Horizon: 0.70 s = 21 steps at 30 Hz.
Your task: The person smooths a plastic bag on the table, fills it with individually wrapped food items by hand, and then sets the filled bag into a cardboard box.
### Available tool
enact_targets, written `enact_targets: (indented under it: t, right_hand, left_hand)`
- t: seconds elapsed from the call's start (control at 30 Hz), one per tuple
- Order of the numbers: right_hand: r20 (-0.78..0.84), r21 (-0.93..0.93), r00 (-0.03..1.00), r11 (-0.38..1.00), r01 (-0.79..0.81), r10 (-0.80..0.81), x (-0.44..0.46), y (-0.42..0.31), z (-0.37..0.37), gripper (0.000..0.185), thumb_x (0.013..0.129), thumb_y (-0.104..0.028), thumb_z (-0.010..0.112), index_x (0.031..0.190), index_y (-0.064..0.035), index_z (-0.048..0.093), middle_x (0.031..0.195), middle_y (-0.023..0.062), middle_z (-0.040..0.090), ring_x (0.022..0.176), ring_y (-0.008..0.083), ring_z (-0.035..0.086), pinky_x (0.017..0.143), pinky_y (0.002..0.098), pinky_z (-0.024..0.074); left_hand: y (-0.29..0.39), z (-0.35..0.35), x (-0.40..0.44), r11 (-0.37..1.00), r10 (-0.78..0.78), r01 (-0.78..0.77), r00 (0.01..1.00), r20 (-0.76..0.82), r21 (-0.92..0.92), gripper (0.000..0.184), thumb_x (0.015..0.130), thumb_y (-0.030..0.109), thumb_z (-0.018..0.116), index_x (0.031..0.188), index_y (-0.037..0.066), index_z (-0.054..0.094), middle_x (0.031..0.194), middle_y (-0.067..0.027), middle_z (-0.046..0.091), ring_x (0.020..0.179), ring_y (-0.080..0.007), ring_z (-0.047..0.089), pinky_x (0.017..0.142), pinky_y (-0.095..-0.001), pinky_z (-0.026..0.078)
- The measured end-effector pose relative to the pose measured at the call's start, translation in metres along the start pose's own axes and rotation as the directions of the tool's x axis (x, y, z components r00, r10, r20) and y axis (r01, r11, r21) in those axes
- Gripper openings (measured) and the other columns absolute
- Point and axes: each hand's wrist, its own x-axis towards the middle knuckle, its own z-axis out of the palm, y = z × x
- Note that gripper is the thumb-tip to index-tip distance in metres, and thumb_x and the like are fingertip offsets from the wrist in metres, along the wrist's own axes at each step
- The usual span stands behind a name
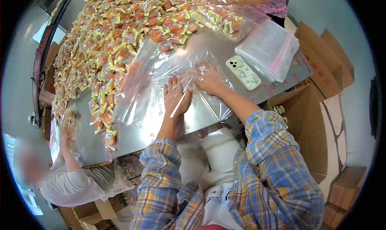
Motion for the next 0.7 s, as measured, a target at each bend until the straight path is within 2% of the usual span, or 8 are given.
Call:
enact_targets:
  t: [0.1, 0.2, 0.3, 0.33, 0.47, 0.6, 0.7]
  right_hand:
    - [-0.002, -0.056, 0.999, 0.998, -0.038, 0.038, 0.011, 0.010, 0.010, 0.070, 0.100, -0.057, 0.043, 0.159, -0.0176, 0.039, 0.163, 0.0113, 0.037, 0.154, 0.0309, 0.027, 0.125, 0.0549, 0.0167]
    - [-0.139, -0.062, 0.990, 0.998, -0.016, 0.007, 0.026, 0.037, 0.041, 0.072, 0.100, -0.056, 0.045, 0.157, -0.0134, 0.040, 0.163, 0.0123, 0.038, 0.153, 0.0322, 0.030, 0.124, 0.0541, 0.0207]
    - [-0.173, -0.074, 0.985, 0.996, -0.039, 0.026, 0.028, 0.043, 0.044, 0.073, 0.100, -0.056, 0.045, 0.157, -0.0106, 0.040, 0.162, 0.0125, 0.039, 0.152, 0.0327, 0.031, 0.124, 0.0527, 0.0214]
    - [-0.167, -0.076, 0.985, 0.996, -0.048, 0.034, 0.029, 0.043, 0.043, 0.073, 0.099, -0.056, 0.046, 0.157, -0.0108, 0.040, 0.162, 0.0124, 0.039, 0.152, 0.0326, 0.031, 0.124, 0.0527, 0.0213]
    - [-0.152, -0.062, 0.987, 0.996, -0.069, 0.059, 0.037, 0.043, 0.036, 0.073, 0.099, -0.056, 0.047, 0.156, -0.0113, 0.042, 0.162, 0.0114, 0.039, 0.152, 0.0318, 0.031, 0.124, 0.0522, 0.0213]
    - [-0.172, -0.003, 0.981, 0.996, -0.091, 0.089, 0.041, 0.045, 0.033, 0.072, 0.095, -0.053, 0.053, 0.155, -0.0135, 0.043, 0.161, 0.0110, 0.040, 0.152, 0.0314, 0.031, 0.125, 0.0514, 0.0198]
    - [-0.195, -0.051, 0.977, 0.994, -0.096, 0.085, 0.046, 0.044, 0.033, 0.071, 0.098, -0.056, 0.049, 0.153, -0.0110, 0.047, 0.161, 0.0098, 0.041, 0.150, 0.0303, 0.034, 0.123, 0.0529, 0.0225]
  left_hand:
    - [-0.008, 0.009, 0.001, 1.000, -0.002, 0.002, 1.000, -0.030, 0.007, 0.079, 0.100, 0.053, 0.045, 0.157, -0.001, 0.035, 0.165, -0.0221, 0.029, 0.155, -0.0360, 0.024, 0.126, -0.0501, 0.014]
    - [-0.018, 0.011, 0.010, 0.997, -0.042, 0.043, 0.999, -0.013, 0.058, 0.081, 0.097, 0.055, 0.049, 0.155, 0.000, 0.039, 0.165, -0.0207, 0.032, 0.154, -0.0339, 0.028, 0.126, -0.0499, 0.017]
    - [-0.024, 0.015, 0.018, 0.987, -0.091, 0.088, 0.996, 0.011, 0.134, 0.083, 0.098, 0.063, 0.047, 0.156, 0.003, 0.040, 0.165, -0.0165, 0.034, 0.153, -0.0314, 0.030, 0.125, -0.0504, 0.019]
    - [-0.025, 0.016, 0.016, 0.994, -0.073, 0.076, 0.997, -0.038, 0.083, 0.082, 0.097, 0.061, 0.049, 0.155, 0.003, 0.041, 0.164, -0.0179, 0.035, 0.152, -0.0319, 0.032, 0.124, -0.0512, 0.020]
    - [-0.027, 0.013, 0.018, 0.997, -0.075, 0.077, 0.995, -0.067, 0.026, 0.079, 0.097, 0.054, 0.049, 0.155, 0.001, 0.041, 0.164, -0.0197, 0.034, 0.154, -0.0312, 0.029, 0.125, -0.0503, 0.017]
    - [-0.023, 0.006, 0.026, 0.997, -0.072, 0.070, 0.988, -0.138, -0.018, 0.076, 0.094, 0.047, 0.055, 0.149, -0.005, 0.046, 0.157, -0.0250, 0.043, 0.150, -0.0372, 0.035, 0.124, -0.0534, 0.021]
    - [-0.028, 0.010, 0.031, 0.999, -0.050, 0.047, 0.984, -0.169, -0.020, 0.075, 0.094, 0.047, 0.056, 0.147, -0.005, 0.047, 0.156, -0.0255, 0.043, 0.149, -0.0386, 0.036, 0.123, -0.0546, 0.021]
